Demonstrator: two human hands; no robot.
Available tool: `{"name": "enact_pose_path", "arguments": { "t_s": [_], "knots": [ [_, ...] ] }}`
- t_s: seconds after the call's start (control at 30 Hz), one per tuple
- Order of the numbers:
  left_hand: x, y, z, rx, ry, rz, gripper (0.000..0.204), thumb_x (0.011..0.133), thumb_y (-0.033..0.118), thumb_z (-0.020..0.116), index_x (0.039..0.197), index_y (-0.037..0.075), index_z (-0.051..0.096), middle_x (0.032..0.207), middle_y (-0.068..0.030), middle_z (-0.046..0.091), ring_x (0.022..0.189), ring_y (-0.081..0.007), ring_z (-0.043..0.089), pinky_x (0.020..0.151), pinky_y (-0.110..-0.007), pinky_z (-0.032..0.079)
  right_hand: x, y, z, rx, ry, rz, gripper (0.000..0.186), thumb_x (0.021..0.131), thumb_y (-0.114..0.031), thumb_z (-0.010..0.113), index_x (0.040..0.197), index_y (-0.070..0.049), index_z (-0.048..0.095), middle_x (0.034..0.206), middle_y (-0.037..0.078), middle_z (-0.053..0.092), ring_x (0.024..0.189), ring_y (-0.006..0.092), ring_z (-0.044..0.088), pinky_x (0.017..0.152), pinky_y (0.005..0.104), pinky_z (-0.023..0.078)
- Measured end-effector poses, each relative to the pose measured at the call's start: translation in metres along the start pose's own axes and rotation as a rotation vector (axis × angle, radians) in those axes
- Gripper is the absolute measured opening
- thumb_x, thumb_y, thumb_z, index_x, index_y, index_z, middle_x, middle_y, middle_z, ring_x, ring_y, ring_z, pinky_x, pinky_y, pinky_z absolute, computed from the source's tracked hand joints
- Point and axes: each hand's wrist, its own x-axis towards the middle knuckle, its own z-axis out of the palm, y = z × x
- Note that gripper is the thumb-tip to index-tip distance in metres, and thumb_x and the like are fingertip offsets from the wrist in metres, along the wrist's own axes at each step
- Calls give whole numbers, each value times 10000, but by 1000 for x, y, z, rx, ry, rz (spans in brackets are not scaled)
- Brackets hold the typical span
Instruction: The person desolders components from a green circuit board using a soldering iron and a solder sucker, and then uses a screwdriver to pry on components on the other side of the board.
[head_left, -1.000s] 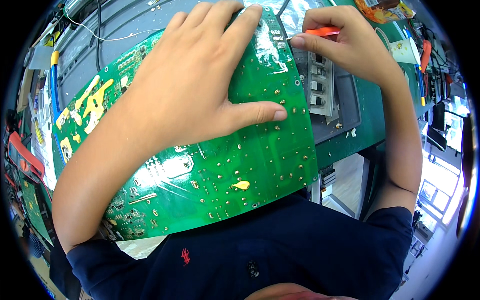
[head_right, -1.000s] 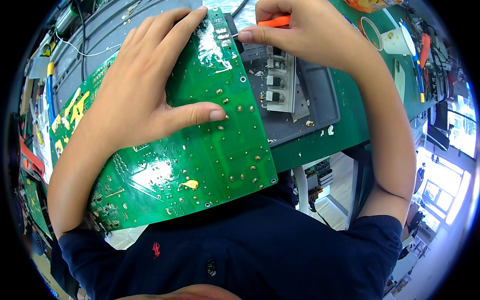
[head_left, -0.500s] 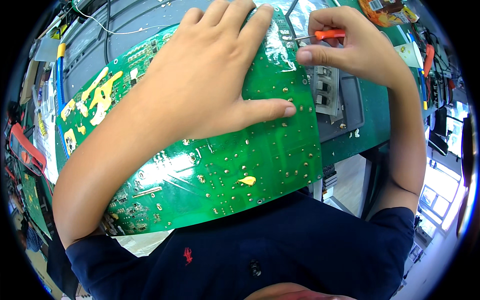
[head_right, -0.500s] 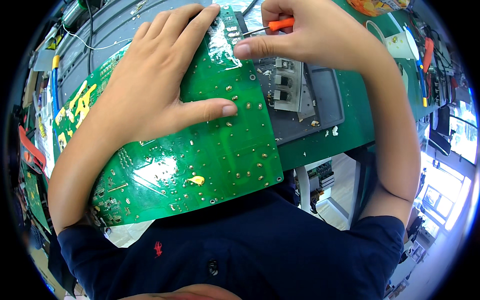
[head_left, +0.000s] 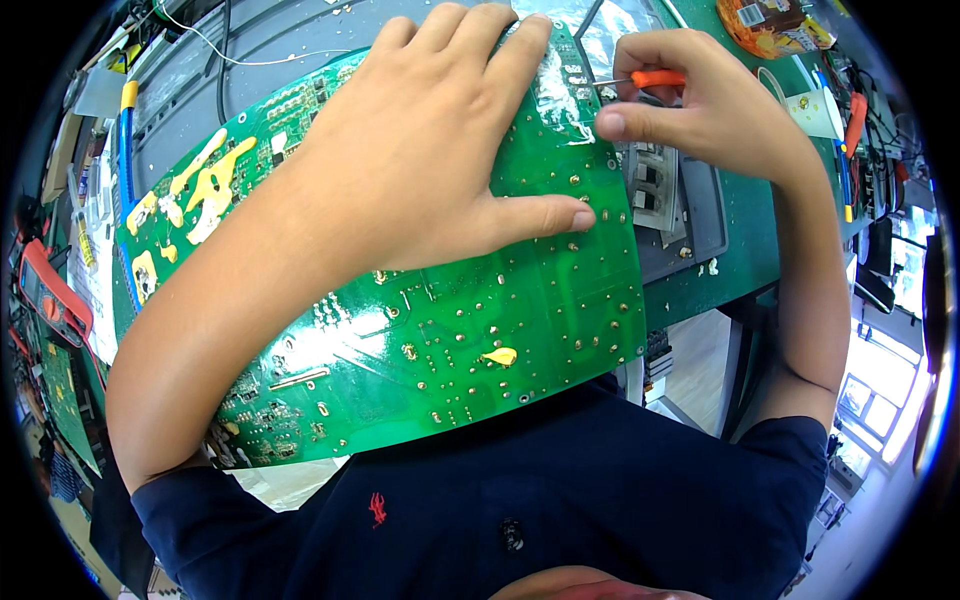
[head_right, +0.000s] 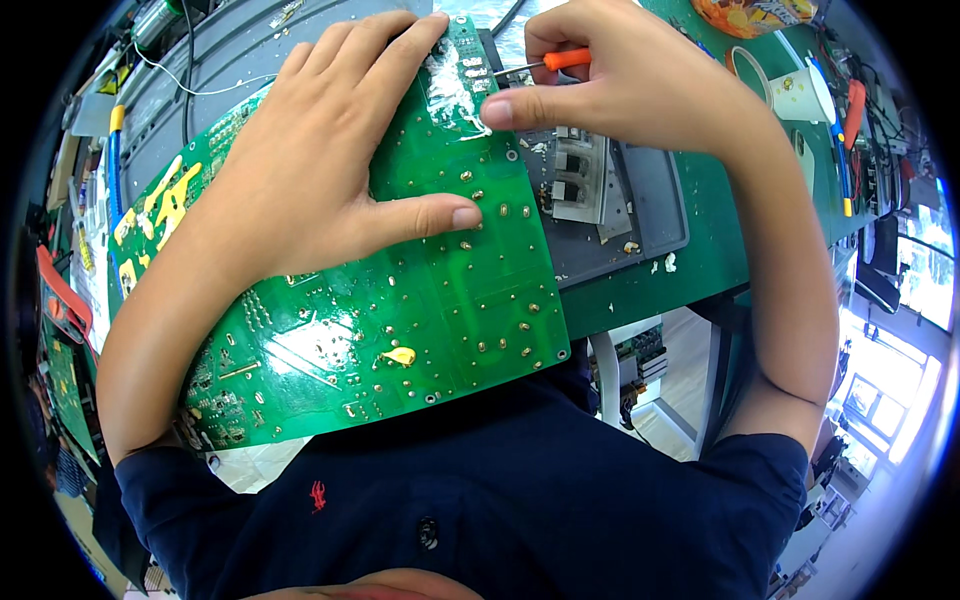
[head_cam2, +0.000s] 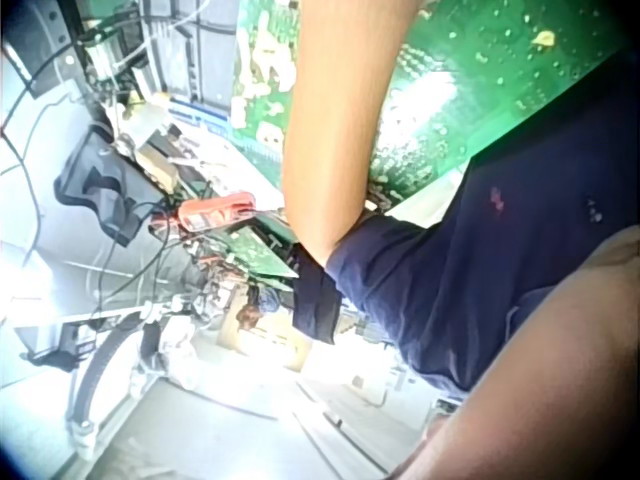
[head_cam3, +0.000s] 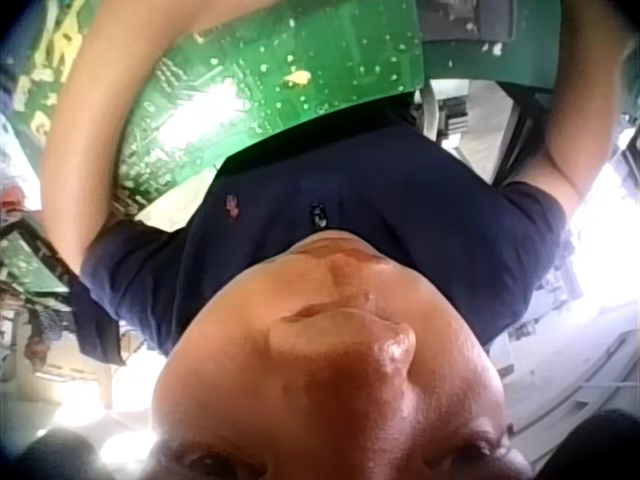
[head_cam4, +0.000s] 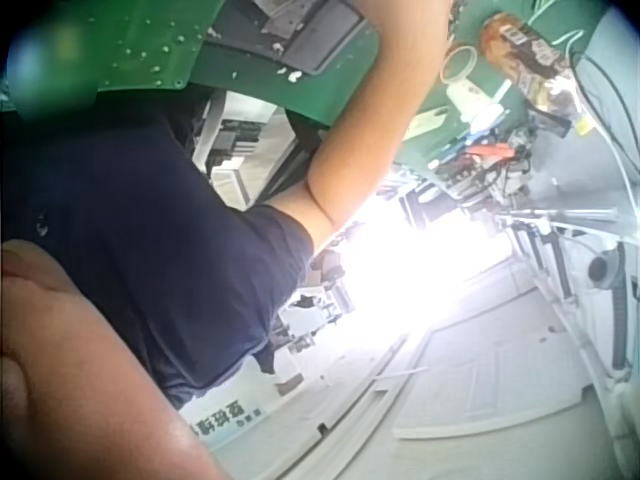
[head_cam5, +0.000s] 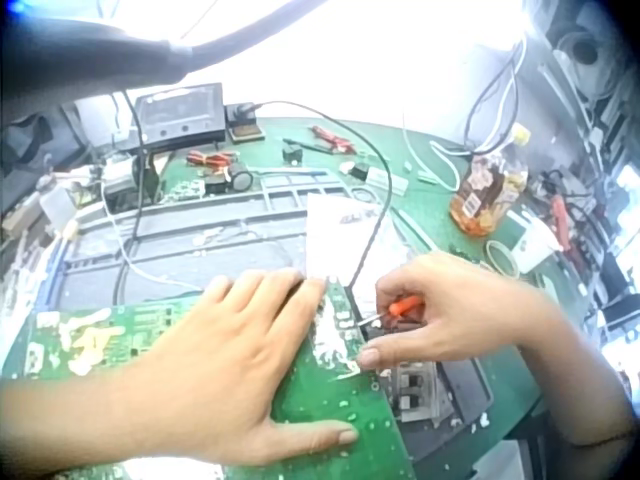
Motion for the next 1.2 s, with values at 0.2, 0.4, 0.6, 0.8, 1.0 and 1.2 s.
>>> {"name": "enact_pose_path", "arguments": {
  "t_s": [0.2,0.4,0.6,0.8,1.0,1.2],
  "knots": [
    [0,9,8,-12,29,-92,985,663,605,695,1339,-35,375,1271,-211,438,1187,-361,424,1002,-431,334,-1,25,17,246,155,-32,344,853,-305,635,794,21,544,646,56,479,620,141,459,578,283,397],
    [-4,3,9,-56,-49,-141,1004,661,610,690,1344,-46,356,1271,-220,431,1183,-362,420,1000,-429,334,-6,29,5,24,167,-110,227,873,-188,579,817,31,556,640,63,467,608,146,447,590,286,401],
    [-6,4,4,-84,-33,-144,1018,681,607,676,1349,-72,317,1246,-241,428,1144,-377,424,983,-436,336,-16,53,-34,-134,243,21,219,860,-175,594,815,34,550,687,108,542,640,190,512,618,313,423],
    [-4,1,1,-134,155,-195,755,801,436,643,1299,-72,389,1200,-228,476,1094,-369,460,948,-424,360,-11,75,-39,-522,550,72,166,828,-162,631,912,-21,606,883,120,606,853,312,592,748,377,456],
    [-7,-28,-12,12,153,-380,222,818,146,607,1000,23,575,975,-144,596,900,-323,554,752,-419,413,37,29,-35,-141,639,-87,238,811,-179,667,976,-14,617,845,104,630,824,218,609,716,325,464],
    [-7,-41,-1,19,69,-468,250,868,233,506,750,41,614,704,-132,613,718,-328,598,672,-455,422,157,7,-49,456,450,37,507,867,-348,629,1204,17,534,1011,83,638,834,123,581,676,242,460]
  ]
}}
